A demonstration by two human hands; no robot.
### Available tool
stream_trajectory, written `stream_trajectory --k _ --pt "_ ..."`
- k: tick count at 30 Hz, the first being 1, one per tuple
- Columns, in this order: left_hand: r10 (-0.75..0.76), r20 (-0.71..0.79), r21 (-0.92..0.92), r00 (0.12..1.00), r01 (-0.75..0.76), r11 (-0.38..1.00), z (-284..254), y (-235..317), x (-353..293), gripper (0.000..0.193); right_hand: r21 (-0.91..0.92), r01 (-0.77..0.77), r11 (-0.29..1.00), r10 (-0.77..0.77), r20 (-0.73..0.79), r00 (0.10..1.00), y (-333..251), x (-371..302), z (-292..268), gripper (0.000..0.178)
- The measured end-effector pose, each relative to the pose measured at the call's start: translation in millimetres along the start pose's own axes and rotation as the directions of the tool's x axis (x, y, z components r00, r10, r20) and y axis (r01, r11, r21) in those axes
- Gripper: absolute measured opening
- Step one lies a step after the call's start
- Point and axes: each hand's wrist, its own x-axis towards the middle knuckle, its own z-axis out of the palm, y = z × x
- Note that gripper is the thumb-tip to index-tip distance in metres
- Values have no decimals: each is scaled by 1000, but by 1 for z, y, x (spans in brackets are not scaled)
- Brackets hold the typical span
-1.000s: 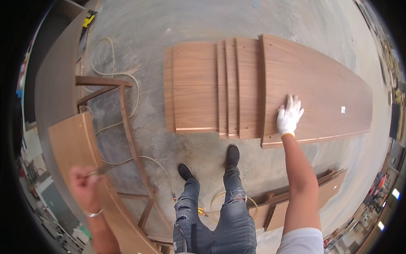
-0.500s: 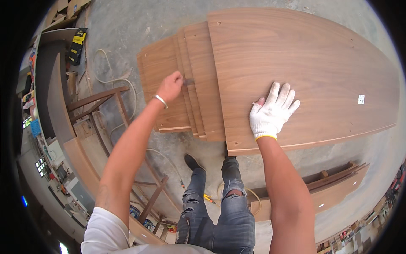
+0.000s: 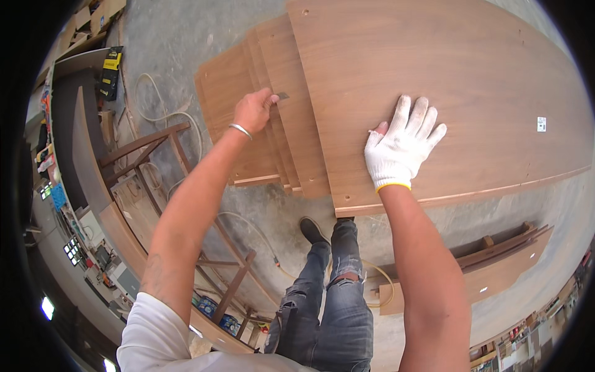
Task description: The person wipes a large wooden panel with a white cloth, then uses a utility knife to scrape the panel's edge. The person continues wiping the panel surface and edges with the cloth.
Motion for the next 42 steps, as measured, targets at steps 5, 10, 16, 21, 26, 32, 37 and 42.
stream_trajectory --k 5,10,16,21,26,32,37,42 --pt "288 -106 -43 952 -294 955 41 2 -84 19 -37 8 999 -9 -37 999 1 -3 4 67" --pt "292 -219 -106 931 -321 941 76 5 -151 20 -77 -2 997 -3 -59 998 -3 -5 11 64" --pt "218 -137 -151 966 -238 959 78 8 -158 23 -110 -11 994 0 -98 995 0 -5 19 61" --pt "201 -103 -124 974 -213 969 74 11 -153 23 -124 -23 992 15 -66 998 -1 -5 18 61" --pt "193 -78 -108 978 -201 974 72 13 -148 26 -134 -29 991 18 -87 996 -2 -5 18 61" --pt "253 -31 -116 967 -254 960 94 15 -196 23 -152 -37 988 29 -55 998 -2 -6 15 61" --pt "259 -187 -124 948 -285 951 82 13 -166 22 -155 -35 987 25 -69 997 -2 -6 13 62" --pt "340 -84 -90 936 -347 933 91 8 -174 19 -147 -26 989 14 -81 997 -2 -5 17 61"
